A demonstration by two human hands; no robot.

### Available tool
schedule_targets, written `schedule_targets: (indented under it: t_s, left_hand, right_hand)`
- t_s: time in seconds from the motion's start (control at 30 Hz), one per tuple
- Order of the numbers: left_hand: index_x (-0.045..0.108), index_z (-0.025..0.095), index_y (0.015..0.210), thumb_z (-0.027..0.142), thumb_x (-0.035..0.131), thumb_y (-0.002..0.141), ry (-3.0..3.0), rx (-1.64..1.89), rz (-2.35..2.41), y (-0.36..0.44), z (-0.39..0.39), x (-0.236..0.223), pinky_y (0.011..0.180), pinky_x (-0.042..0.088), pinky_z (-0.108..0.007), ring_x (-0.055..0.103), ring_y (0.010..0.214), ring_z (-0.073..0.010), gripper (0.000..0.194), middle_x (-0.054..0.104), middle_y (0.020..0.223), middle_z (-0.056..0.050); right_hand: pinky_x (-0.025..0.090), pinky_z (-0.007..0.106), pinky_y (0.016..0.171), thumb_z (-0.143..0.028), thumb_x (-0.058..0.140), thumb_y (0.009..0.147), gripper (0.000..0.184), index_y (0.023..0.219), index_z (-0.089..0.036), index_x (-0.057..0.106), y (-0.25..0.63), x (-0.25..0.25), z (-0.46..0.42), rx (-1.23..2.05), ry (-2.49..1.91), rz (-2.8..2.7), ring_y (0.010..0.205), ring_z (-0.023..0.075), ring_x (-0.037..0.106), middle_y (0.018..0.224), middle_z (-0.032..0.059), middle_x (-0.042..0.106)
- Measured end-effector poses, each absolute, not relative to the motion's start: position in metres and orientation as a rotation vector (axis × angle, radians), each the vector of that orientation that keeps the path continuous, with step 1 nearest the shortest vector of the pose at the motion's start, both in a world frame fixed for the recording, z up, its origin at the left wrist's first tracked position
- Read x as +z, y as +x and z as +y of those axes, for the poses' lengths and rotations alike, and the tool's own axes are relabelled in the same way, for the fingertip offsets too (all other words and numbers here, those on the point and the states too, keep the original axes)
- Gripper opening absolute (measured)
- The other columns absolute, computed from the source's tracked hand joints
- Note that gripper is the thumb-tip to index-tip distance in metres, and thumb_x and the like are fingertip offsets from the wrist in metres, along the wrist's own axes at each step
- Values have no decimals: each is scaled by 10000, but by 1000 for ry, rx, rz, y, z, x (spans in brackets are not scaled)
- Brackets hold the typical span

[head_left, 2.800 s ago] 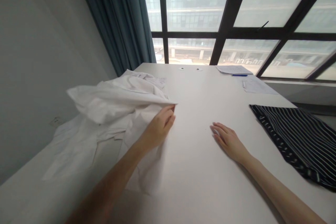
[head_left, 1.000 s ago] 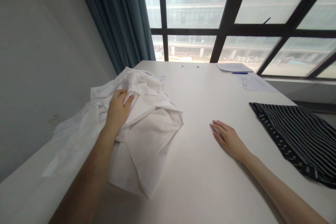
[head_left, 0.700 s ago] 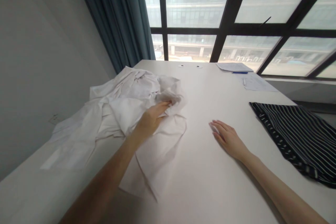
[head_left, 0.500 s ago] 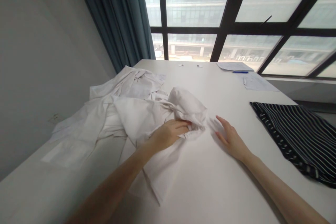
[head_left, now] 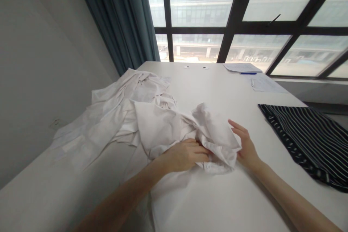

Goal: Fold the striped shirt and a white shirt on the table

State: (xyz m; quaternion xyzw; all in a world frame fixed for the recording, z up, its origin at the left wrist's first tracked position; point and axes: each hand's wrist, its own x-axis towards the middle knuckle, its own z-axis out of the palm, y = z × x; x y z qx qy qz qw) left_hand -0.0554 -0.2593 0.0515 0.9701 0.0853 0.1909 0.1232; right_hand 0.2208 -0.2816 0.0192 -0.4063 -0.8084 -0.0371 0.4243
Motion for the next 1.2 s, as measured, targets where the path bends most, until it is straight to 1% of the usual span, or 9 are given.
schedule_targets:
  t_s: [0.1,0.27,0.4,0.53,0.67,0.8,0.93,1.03,1.2]
  left_hand:
    - [659,191,1074,80,455,956,2816,518,229,-55,-261,54,998,399,-305,622,1096,-161,260,701,1175,-21]
    - [660,181,1017,91,504,939,2830,470,210,-52,-266,60,982,411,-299,643,1013,-160,196,725,1056,-16]
    - [650,195,1040,119,520,948,2884,509,220,-54,-266,65,944,439,-295,635,1026,-163,176,711,1115,-9]
    - [648,186,1055,120,532,943,2945,632,319,-61,-261,72,885,475,-288,654,962,-166,174,708,1095,-19]
    - [659,179,1039,161,496,971,3003,844,489,-70,-255,83,760,498,-236,671,844,-134,177,721,955,-35]
    - [656,180,1041,153,385,1004,3020,1146,722,-85,-250,97,661,488,-188,663,733,-97,275,714,871,-33]
    - [653,179,1104,105,388,979,3088,1335,934,-104,-242,109,691,493,-215,664,779,-126,302,715,882,-48]
    - [658,195,1149,102,392,967,3100,1382,1108,-114,-234,113,712,491,-241,661,824,-151,335,717,933,-62]
    - [612,191,1263,113,392,917,2858,1053,1327,-119,-222,115,888,487,-349,636,1017,-217,417,694,1107,-88]
  right_hand:
    - [442,549,986,-349,561,908,693,1513,-265,235,220,32,-285,-112,-900,-2008,1339,338,419,1502,167,381]
    - [398,521,1016,-270,567,921,338,1259,-284,579,217,50,-289,-355,-864,-2239,1364,332,383,1491,125,423]
    - [377,515,1011,-242,499,945,147,1014,-219,627,223,49,-287,-396,-876,-2234,1341,314,427,1335,134,600]
    - [362,535,992,-286,418,950,188,885,-228,584,233,48,-284,-361,-930,-2116,1297,325,480,1125,102,719]
    - [383,522,978,-281,448,920,171,831,-235,587,232,54,-284,-246,-931,-1932,1105,308,618,906,68,734]
    - [493,364,708,-280,454,934,205,892,-220,646,226,61,-289,3,-1133,-1693,797,216,654,951,71,710]
    - [356,261,444,-376,555,903,270,683,-221,582,219,69,-294,239,-1232,-1528,494,134,467,582,-13,544]
    - [280,235,396,-441,630,852,370,591,-213,499,213,72,-296,443,-1241,-1479,438,102,369,494,-47,420]
    - [321,214,425,-457,678,813,305,680,-197,590,209,67,-292,553,-1333,-1510,486,96,414,560,-37,491]
